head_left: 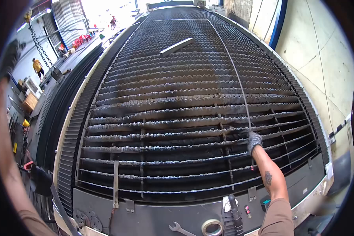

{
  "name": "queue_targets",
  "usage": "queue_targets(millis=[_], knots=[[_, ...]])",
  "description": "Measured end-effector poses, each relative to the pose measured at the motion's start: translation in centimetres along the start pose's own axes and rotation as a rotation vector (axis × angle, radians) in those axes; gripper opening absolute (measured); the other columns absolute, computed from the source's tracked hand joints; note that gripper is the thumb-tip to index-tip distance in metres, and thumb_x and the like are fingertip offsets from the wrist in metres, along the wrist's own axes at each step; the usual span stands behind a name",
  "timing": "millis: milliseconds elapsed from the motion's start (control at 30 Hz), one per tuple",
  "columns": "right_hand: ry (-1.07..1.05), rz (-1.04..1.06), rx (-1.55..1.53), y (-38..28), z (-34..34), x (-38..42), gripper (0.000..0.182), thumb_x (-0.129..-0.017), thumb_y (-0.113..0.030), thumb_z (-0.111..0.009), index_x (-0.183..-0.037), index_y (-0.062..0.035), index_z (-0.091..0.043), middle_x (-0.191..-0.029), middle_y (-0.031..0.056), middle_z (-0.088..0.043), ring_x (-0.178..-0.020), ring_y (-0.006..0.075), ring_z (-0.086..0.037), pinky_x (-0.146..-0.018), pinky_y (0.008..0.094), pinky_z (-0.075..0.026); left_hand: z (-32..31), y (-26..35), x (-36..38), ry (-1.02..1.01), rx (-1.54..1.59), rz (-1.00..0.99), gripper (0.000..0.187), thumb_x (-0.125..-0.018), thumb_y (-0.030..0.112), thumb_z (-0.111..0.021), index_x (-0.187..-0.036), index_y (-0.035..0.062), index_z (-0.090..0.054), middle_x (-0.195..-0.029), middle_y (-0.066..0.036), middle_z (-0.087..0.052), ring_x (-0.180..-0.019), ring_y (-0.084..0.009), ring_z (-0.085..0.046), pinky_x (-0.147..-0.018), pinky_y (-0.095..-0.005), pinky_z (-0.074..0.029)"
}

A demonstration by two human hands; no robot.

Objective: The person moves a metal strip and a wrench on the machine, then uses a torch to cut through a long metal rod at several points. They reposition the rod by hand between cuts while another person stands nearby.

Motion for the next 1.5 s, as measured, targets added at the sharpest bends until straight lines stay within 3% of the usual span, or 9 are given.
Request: queue_targets(millis=[267, 433, 567, 900, 1000, 1067, 1100, 1300, 1500], knots=[[-0.056, 0.151, 0.304, 0.6, -4.8, -6.9, 0.064, -0.102, -0.054, -0.047, -0.115, 0.0029, -0.073, -0.12, 0.0269, -0.071, -0.122, 0.0389, -0.066, -0.095, 0.0496, -0.055, 16.5, -0.7, 19.9, -0.196, 0.355, 0.373, 0.05, -0.098, 0.058, -0.054, -0.078, 0.0144, -0.067, -0.068, -0.011, -0.065, -0.061, -0.0313, -0.063, -0.052, -0.0455, -0.047], [-0.062, 0.654, 1.252, -2.5, 0.3, -12.6, 0.039, -0.104, -0.023, -0.043, -0.118, -0.0073, -0.076, -0.123, 0.0161, -0.074, -0.113, 0.0338, -0.072, -0.092, 0.0461, -0.059, 16.5, 23.6, 43.4, -1.032, 0.787, 0.783, 0.04, -0.097, 0.046, -0.06, -0.095, 0.008, -0.071, -0.088, -0.023, -0.072, -0.084, -0.0431, -0.071, -0.067, -0.0522, -0.054], [0.286, 0.35, 0.712, -0.8, 8.4, -19.6, 0.043, -0.102, -0.032, -0.049, -0.119, -0.0011, -0.073, -0.118, 0.0238, -0.073, -0.114, 0.0386, -0.07, -0.094, 0.0485, -0.057, 25.5, 37.7, 46.1, -1.321, 1.116, 0.877, 0.058, -0.099, 0.06, -0.051, -0.099, 0.0073, -0.075, -0.1, -0.025, -0.073, -0.092, -0.0456, -0.07, -0.077, -0.0556, -0.054], [0.554, 0.7, 0.359, 6.1, 35.2, 4.2, 0.044, -0.099, -0.034, -0.057, -0.083, 0.0048, -0.068, -0.079, 0.0263, -0.067, -0.076, 0.0426, -0.064, -0.071, 0.0523, -0.047, 30.1, 42.5, 49.2, -1.497, 1.263, 1.011, 0.053, -0.1, 0.054, -0.052, -0.104, 0.0057, -0.074, -0.105, -0.023, -0.074, -0.1, -0.0435, -0.07, -0.081, -0.0533, -0.054], [0.609, 0.897, 1.249, 15.4, 25.0, 7.5, 0.028, -0.104, -0.028, -0.051, -0.093, -0.0123, -0.071, -0.073, 0.0149, -0.066, -0.072, 0.0305, -0.067, -0.068, 0.05, -0.052, 29.7, 42.6, 49.4, -1.447, 1.338, 1.055, 0.053, -0.099, 0.053, -0.053, -0.106, 0.0048, -0.074, -0.108, -0.023, -0.074, -0.103, -0.0445, -0.069, -0.085, -0.0525, -0.055], [0.156, 0.591, 1.0, 17.7, 17.1, 13.9, 0.033, -0.104, -0.026, -0.051, -0.089, -0.0049, -0.072, -0.08, 0.0107, -0.072, -0.075, 0.0314, -0.071, -0.069, 0.0484, -0.056, 27.4, 43.6, 48.9, -1.399, 1.297, 1.064, 0.053, -0.099, 0.053, -0.054, -0.106, 0.0049, -0.074, -0.108, -0.024, -0.073, -0.103, -0.0445, -0.069, -0.085, -0.0525, -0.055], [0.152, 0.431, 0.317, 22.3, 15.3, 11.5, 0.041, -0.105, -0.032, -0.049, -0.09, -0.0015, -0.072, -0.084, 0.0152, -0.074, -0.076, 0.0371, -0.071, -0.067, 0.0519, -0.055, 26.3, 43.0, 49.4, -1.375, 1.23, 1.064, 0.053, -0.098, 0.054, -0.055, -0.106, 0.005, -0.075, -0.109, -0.024, -0.073, -0.104, -0.0445, -0.069, -0.085, -0.0524, -0.055], [0.093, 0.328, 0.462, 11.9, 12.4, 11.8, 0.047, -0.099, -0.04, -0.054, -0.091, 0.0016, -0.076, -0.093, 0.0254, -0.074, -0.089, 0.0431, -0.072, -0.078, 0.052, -0.054, 10.0, 27.6, 43.3, -1.12, 1.031, 0.962, 0.063, -0.097, 0.059, -0.053, -0.128, 0.007, -0.069, -0.123, -0.027, -0.069, -0.112, -0.0437, -0.068, -0.088, -0.0557, -0.055], [0.149, 0.38, 0.631, 13.2, 9.0, 4.8, 0.049, -0.1, -0.043, -0.054, -0.096, -0.0004, -0.077, -0.098, 0.0243, -0.075, -0.093, 0.0435, -0.072, -0.083, 0.0519, -0.057, 4.9, -3.4, 25.9, -0.658, 0.711, 0.67, 0.04, -0.099, 0.048, -0.06, -0.085, 0.0107, -0.061, -0.079, -0.021, -0.069, -0.073, -0.0359, -0.071, -0.06, -0.0504, -0.053]])
Point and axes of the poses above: each hand's wrist, its own x-axis away from the middle knuckle, its own z-axis out of the back of the hand, y = z × x, the point moved 8 cm from there along -x, towards the middle knuckle
